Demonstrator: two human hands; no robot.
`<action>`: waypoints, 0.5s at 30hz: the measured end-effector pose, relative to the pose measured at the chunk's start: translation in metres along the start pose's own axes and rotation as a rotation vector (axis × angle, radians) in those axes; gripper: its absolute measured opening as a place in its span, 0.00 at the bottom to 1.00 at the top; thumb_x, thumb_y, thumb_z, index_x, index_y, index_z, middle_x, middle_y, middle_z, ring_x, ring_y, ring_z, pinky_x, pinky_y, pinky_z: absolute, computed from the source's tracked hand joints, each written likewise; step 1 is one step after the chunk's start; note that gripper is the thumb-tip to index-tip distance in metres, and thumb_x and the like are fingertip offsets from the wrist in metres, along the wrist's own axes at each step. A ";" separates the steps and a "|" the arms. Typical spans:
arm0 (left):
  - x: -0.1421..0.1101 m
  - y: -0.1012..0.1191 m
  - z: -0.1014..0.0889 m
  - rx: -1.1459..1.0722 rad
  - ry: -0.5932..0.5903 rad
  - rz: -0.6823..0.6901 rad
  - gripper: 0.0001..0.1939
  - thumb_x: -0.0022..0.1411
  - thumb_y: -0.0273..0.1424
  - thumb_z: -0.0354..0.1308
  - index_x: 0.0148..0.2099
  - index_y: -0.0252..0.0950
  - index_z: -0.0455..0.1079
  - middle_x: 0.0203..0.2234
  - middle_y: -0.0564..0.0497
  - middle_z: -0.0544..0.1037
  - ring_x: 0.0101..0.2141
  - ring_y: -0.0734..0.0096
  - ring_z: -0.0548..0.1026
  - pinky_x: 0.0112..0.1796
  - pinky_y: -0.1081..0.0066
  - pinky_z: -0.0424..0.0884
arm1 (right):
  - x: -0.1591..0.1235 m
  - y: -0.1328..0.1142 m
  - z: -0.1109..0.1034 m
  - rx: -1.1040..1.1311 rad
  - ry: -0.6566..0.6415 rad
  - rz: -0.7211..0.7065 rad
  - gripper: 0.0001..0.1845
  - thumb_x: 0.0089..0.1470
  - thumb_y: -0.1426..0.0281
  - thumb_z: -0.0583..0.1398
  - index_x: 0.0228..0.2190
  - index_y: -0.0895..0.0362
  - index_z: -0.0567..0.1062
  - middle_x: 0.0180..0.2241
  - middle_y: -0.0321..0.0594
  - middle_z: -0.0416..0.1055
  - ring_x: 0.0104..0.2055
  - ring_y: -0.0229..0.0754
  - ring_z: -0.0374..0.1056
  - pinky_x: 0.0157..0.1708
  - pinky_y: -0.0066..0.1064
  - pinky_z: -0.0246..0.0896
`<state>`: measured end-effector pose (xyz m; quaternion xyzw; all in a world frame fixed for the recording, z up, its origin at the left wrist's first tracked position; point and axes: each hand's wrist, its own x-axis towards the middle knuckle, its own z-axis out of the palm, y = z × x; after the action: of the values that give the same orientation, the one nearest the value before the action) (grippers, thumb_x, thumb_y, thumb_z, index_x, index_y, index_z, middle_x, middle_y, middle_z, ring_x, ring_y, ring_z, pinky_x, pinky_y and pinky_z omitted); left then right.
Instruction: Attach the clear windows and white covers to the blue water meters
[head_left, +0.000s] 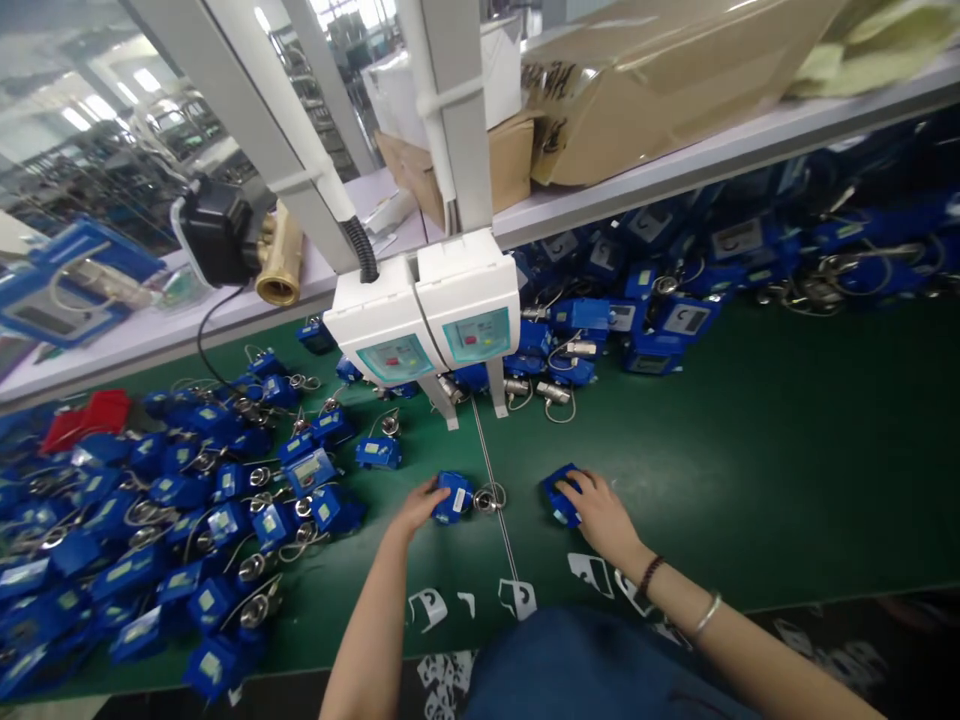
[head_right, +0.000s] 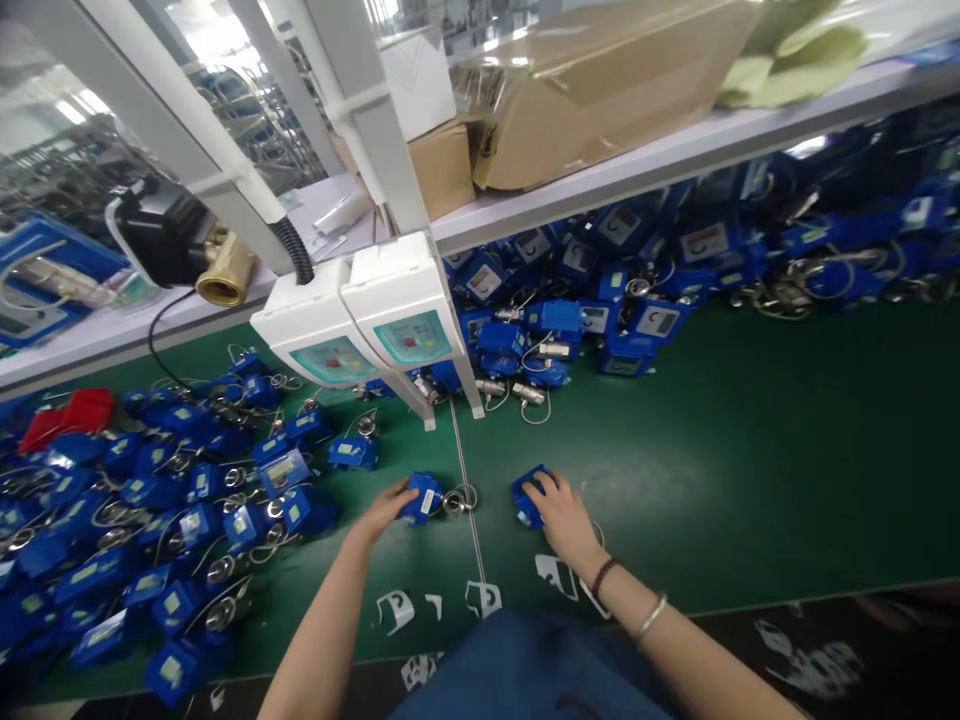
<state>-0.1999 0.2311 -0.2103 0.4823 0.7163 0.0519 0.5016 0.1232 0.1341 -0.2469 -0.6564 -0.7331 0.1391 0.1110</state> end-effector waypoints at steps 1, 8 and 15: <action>-0.003 0.004 0.004 0.058 0.037 0.037 0.26 0.57 0.40 0.56 0.55 0.31 0.65 0.53 0.39 0.71 0.51 0.59 0.71 0.51 0.63 0.65 | 0.000 0.000 -0.001 -0.002 0.011 0.025 0.31 0.46 0.88 0.50 0.48 0.52 0.70 0.53 0.47 0.62 0.55 0.57 0.55 0.47 0.46 0.65; -0.023 0.018 0.039 0.473 0.273 0.165 0.35 0.53 0.26 0.57 0.61 0.26 0.51 0.53 0.34 0.69 0.52 0.54 0.68 0.51 0.65 0.62 | 0.009 -0.004 0.003 0.039 0.063 0.278 0.32 0.46 0.86 0.52 0.54 0.60 0.62 0.58 0.59 0.53 0.55 0.64 0.56 0.44 0.51 0.64; -0.014 0.072 0.077 0.681 0.132 0.400 0.25 0.52 0.23 0.53 0.54 0.33 0.63 0.44 0.42 0.77 0.45 0.59 0.74 0.46 0.69 0.66 | -0.005 0.044 -0.017 0.113 0.048 0.383 0.39 0.35 0.88 0.55 0.51 0.52 0.66 0.58 0.44 0.56 0.52 0.50 0.60 0.49 0.37 0.61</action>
<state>-0.0946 0.2275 -0.1985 0.7465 0.6153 -0.0608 0.2459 0.1708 0.1344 -0.2460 -0.7797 -0.5831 0.1829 0.1364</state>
